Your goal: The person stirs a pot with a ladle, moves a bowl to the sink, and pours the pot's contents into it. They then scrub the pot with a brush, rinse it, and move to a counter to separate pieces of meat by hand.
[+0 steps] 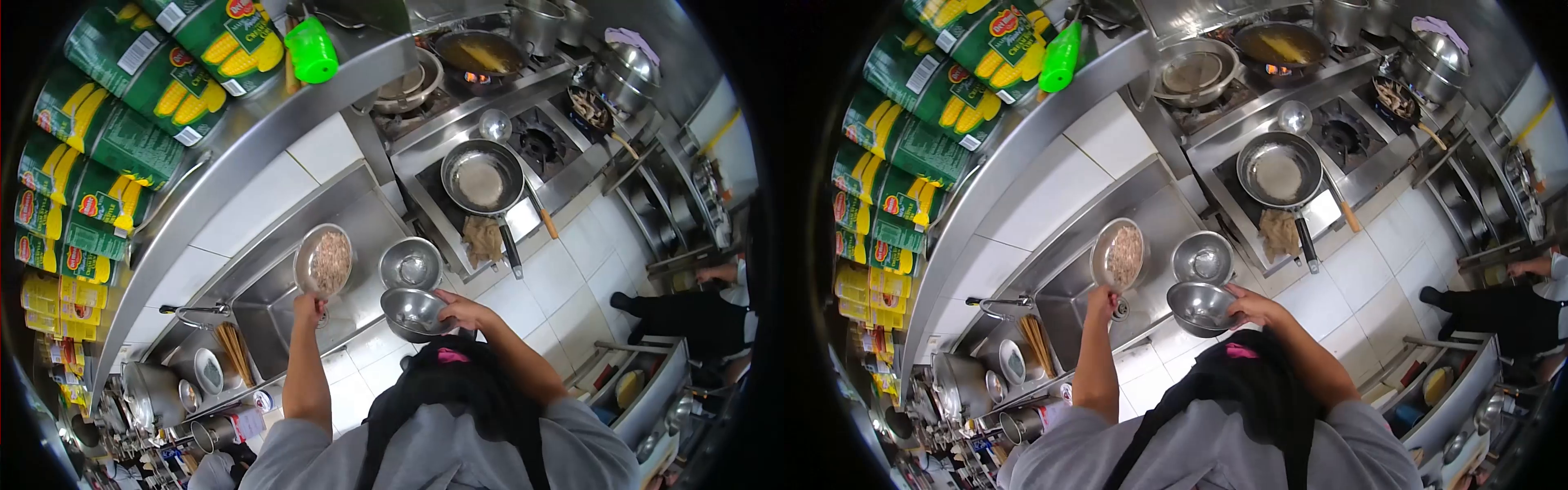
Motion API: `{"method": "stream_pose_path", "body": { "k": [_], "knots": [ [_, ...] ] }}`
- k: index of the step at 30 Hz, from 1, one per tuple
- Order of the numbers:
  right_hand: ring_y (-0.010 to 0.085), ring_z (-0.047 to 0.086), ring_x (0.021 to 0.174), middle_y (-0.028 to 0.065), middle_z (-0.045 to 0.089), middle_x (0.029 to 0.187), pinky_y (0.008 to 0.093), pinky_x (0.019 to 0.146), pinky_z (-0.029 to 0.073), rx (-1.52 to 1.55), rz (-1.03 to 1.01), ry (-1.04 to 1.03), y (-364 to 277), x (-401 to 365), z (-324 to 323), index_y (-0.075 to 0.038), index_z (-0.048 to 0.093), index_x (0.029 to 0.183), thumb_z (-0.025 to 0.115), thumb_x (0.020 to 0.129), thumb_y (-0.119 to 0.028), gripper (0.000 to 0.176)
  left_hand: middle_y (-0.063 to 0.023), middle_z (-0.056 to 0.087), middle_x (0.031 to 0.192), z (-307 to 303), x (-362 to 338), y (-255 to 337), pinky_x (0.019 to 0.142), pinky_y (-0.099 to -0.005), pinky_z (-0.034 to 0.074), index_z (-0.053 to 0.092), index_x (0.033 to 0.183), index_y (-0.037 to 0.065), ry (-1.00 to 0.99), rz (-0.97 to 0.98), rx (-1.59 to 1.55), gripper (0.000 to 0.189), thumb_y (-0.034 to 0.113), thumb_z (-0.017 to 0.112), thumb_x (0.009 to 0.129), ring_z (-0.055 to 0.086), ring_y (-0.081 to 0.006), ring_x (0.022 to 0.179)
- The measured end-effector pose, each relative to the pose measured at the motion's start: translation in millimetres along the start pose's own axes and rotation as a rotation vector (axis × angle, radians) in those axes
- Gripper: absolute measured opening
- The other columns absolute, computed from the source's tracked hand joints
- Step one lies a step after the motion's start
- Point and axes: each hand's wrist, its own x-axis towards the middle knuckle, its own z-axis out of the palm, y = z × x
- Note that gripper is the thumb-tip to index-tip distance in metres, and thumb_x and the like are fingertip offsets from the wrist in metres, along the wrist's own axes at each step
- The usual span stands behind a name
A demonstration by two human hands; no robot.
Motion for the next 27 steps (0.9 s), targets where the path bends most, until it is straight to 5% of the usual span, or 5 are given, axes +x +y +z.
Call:
{"method": "stream_pose_path", "body": {
  "k": [8,13,23,27],
  "knots": [
    [0.0271,0.068,0.074,0.0184,0.063,0.103,0.0431,0.066,0.060,-0.133,0.079,0.036,-39.0,46.8,8.2,-0.027,0.012,0.155,0.055,0.080,0.004,0.091,-0.0159,0.062,0.066,0.9,-35.8,27.5,0.035,-0.0245,0.037,0.057,0.089,-0.007,-0.071,0.121,0.044,0.014,0.005,0.053,0.081,0.048,-0.0125,0.041],
    [0.0294,0.068,0.079,0.0220,0.061,0.113,0.0407,0.070,0.060,-0.130,0.175,0.065,-55.5,74.4,-5.2,-0.031,-0.003,0.156,0.054,0.082,0.006,0.101,-0.0133,0.062,0.067,-3.4,-17.8,42.1,0.036,-0.0252,0.038,0.056,0.089,-0.003,-0.121,0.229,0.067,0.010,0.005,0.053,0.084,0.050,-0.0124,0.043],
    [0.0217,0.065,0.075,0.0189,0.050,0.130,0.0380,0.068,0.060,-0.344,0.132,-0.051,-58.4,74.6,25.8,-0.027,0.005,0.157,0.057,0.078,0.007,0.100,-0.0092,0.062,0.065,50.8,-52.4,92.9,0.038,-0.0236,0.041,0.056,0.096,0.000,0.031,0.391,0.020,0.013,0.009,0.054,0.086,0.053,-0.0110,0.044],
    [0.0236,0.066,0.070,0.0180,0.056,0.117,0.0359,0.063,0.061,-0.161,0.098,-0.037,-20.7,10.2,-12.9,-0.026,0.017,0.155,0.058,0.076,0.006,0.095,-0.0089,0.062,0.064,73.8,-47.2,79.9,0.038,-0.0239,0.042,0.056,0.095,0.000,0.013,0.349,0.051,0.012,0.008,0.054,0.086,0.054,-0.0107,0.044]
  ]
}}
